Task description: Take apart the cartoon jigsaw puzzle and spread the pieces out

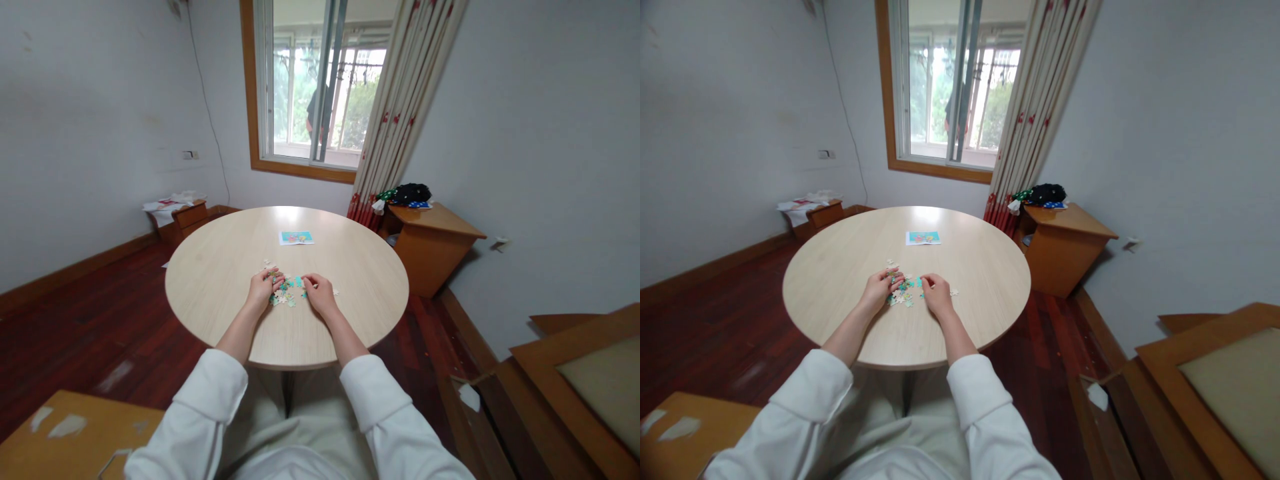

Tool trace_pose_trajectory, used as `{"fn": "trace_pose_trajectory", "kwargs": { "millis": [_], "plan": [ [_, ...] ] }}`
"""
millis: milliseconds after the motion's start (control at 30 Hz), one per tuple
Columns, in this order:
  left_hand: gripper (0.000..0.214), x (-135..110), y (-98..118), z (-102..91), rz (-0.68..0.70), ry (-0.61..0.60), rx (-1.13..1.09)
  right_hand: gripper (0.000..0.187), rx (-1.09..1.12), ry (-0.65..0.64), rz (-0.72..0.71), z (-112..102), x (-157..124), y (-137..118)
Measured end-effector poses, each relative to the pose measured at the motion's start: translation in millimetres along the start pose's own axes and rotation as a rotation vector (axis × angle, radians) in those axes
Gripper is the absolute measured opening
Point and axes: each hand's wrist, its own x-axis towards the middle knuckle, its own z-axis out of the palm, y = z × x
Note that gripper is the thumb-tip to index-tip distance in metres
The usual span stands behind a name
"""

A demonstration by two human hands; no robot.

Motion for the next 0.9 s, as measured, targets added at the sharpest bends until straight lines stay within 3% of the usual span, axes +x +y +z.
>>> {"fn": "trace_pose_trajectory", "kwargs": {
  "millis": [133, 333, 433, 533, 633, 733, 833, 900],
  "plan": [
    [0.028, -3.2, 4.5, 1.6, -0.075, -0.009, -0.125, 0.024, 0.011, 0.034, 0.013, -0.6, -0.1, -0.7],
    [0.037, -4.2, 7.3, -1.9, 0.004, -0.011, -0.119, 0.026, -0.077, 0.116, 0.002, -3.6, -3.0, -4.9],
    [0.035, -0.5, 6.6, -4.7, 0.089, -0.028, -0.082, 0.030, -0.213, 0.061, 0.043, -8.2, -3.4, -8.4],
    [0.035, 4.4, 6.9, -6.1, 0.166, -0.068, 0.033, 0.041, -0.403, -0.096, 0.087, -16.2, -6.7, -12.1],
    [0.039, 6.3, 9.1, -7.2, 0.259, -0.144, 0.251, 0.072, -0.600, -0.270, 0.157, -26.9, -14.8, -15.1],
    [0.054, 2.2, 13.0, -12.6, 0.389, -0.265, 0.669, 0.089, -0.713, -0.371, 0.207, -35.6, -24.0, -16.4],
    [0.088, -5.0, 17.4, -23.5, 0.402, -0.391, 1.159, 0.094, -0.775, -0.366, 0.196, -38.0, -30.0, -16.0],
    [0.104, -8.4, 19.3, -30.5, 0.361, -0.412, 1.351, 0.094, -0.806, -0.328, 0.210, -36.4, -31.8, -15.6]
  ]
}}
